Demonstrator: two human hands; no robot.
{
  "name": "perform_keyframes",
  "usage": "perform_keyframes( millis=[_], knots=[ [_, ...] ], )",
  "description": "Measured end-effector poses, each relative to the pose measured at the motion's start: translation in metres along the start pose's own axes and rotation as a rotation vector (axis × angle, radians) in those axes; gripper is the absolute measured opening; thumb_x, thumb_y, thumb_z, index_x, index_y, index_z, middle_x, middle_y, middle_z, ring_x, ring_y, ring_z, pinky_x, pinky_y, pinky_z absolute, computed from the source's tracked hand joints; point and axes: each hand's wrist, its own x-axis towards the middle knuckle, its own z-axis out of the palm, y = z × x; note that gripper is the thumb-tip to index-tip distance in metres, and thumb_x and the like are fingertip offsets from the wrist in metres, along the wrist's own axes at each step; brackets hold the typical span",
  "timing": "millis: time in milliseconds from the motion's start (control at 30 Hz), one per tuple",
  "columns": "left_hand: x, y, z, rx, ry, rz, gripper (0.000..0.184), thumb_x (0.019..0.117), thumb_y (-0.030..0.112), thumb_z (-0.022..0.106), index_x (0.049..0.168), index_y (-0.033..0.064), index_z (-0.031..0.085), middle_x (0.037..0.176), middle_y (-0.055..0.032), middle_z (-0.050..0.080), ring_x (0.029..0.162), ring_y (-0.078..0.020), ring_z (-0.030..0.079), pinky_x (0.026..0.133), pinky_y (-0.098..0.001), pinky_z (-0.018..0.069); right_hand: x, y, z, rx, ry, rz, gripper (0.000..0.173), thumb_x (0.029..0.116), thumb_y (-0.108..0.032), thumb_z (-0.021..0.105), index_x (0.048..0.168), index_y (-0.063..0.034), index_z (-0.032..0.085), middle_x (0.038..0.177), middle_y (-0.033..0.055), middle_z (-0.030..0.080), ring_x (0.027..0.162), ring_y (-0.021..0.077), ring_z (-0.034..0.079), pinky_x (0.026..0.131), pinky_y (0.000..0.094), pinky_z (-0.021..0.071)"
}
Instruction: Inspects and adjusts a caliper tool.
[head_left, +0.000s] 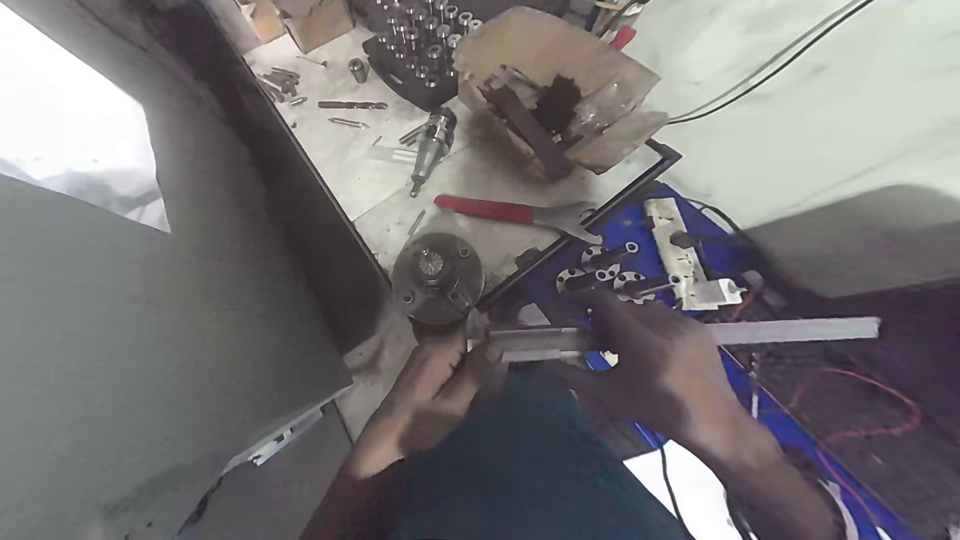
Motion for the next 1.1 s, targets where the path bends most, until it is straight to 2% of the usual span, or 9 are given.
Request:
perform_keyframes(
  millis=[100,333,400,567,700,767,833,933,1100],
  knots=[
    [0.0,0.002,-0.001,-0.042,-0.02,-0.014,0.034,0.1098,0.031,0.047,0.102,0.0059,0.069,0.084,0.0035,0.069,0.078,0.0012,0.065,0.07,-0.0186,0.0549,0.002,0.004,-0.003,0.022,0.009,-0.039,0.069,0.0804,-0.072,0.069,0.113,-0.0103,0.068,0.063,0.0025,0.062,0.049,0.0186,0.056,0.043,0.0418,0.0449],
    [0.0,0.0,-0.007,0.026,0.036,-0.011,0.034,0.1091,0.027,0.049,0.089,0.0068,0.068,0.069,0.005,0.061,0.061,0.0012,0.056,0.057,-0.0172,0.0487,0.01,0.006,-0.021,0.038,-0.037,-0.066,0.06,0.0872,-0.057,0.068,0.124,-0.0093,0.064,0.072,0.0038,0.067,0.053,0.0189,0.061,0.043,0.0411,0.0466],
    [0.001,0.002,-0.01,0.001,0.047,0.003,0.033,0.1083,0.024,0.051,0.088,0.0047,0.069,0.068,0.0031,0.065,0.057,-0.0017,0.062,0.053,-0.0196,0.0545,0.011,0.008,-0.024,0.026,-0.034,-0.055,0.057,0.088,-0.054,0.067,0.125,-0.0107,0.064,0.072,0.0035,0.066,0.054,0.0191,0.06,0.044,0.0415,0.0459],
    [0.005,0.007,-0.009,-0.061,0.07,0.084,0.025,0.1049,0.023,0.059,0.095,0.0032,0.071,0.073,0.0026,0.067,0.061,0.0005,0.062,0.055,-0.017,0.0552,0.014,0.01,-0.032,0.045,-0.017,-0.066,0.064,0.0887,-0.059,0.069,0.127,-0.0077,0.061,0.071,0.0052,0.065,0.055,0.0193,0.059,0.047,0.0407,0.0466],
    [0.002,0.011,-0.006,0.004,0.121,0.159,0.022,0.1034,0.022,0.061,0.091,0.0048,0.068,0.071,0.0042,0.065,0.063,0.0042,0.059,0.057,-0.0129,0.0509,0.013,0.016,-0.037,0.091,-0.053,0.012,0.072,0.0833,-0.063,0.071,0.131,-0.0097,0.061,0.082,0.0044,0.071,0.066,0.0183,0.067,0.057,0.0451,0.0556],
    [-0.002,0.012,-0.006,-0.017,0.147,0.145,0.021,0.1015,0.021,0.064,0.087,0.0064,0.067,0.07,0.0048,0.064,0.062,0.0047,0.059,0.056,-0.0125,0.0503,0.011,0.024,-0.037,0.015,-0.059,0.057,0.078,0.0785,-0.073,0.066,0.122,-0.0091,0.066,0.077,0.0053,0.068,0.064,0.0212,0.064,0.056,0.0479,0.0527],
    [-0.008,0.013,-0.006,-0.065,0.169,0.129,0.015,0.0979,0.017,0.067,0.086,0.0072,0.068,0.072,0.0045,0.067,0.064,0.0044,0.062,0.058,-0.0129,0.053,0.008,0.029,-0.036,-0.085,-0.038,0.03,0.081,0.0786,-0.082,0.057,0.102,-0.0064,0.071,0.07,0.0088,0.065,0.061,0.026,0.062,0.055,0.0496,0.0486],
    [-0.016,0.011,-0.01,-0.109,0.188,0.151,0.012,0.0975,0.017,0.067,0.088,0.0095,0.067,0.075,0.0062,0.066,0.066,0.005,0.061,0.059,-0.0118,0.0526,0.007,0.028,-0.037,-0.111,0.015,-0.041,0.076,0.083,-0.081,0.054,0.081,-0.007,0.067,0.065,0.0091,0.061,0.059,0.0258,0.058,0.054,0.0457,0.0448],
    [-0.015,0.002,-0.014,-0.26,0.133,0.172,0.021,0.1026,0.032,0.062,0.109,0.0151,0.072,0.093,0.0098,0.073,0.081,0.0035,0.067,0.072,-0.0147,0.057,0.011,0.022,-0.042,-0.064,0.046,-0.138,0.06,0.0873,-0.067,0.062,0.08,-0.0075,0.066,0.064,0.0075,0.059,0.057,0.0227,0.057,0.051,0.041,0.0437]
  ],
)
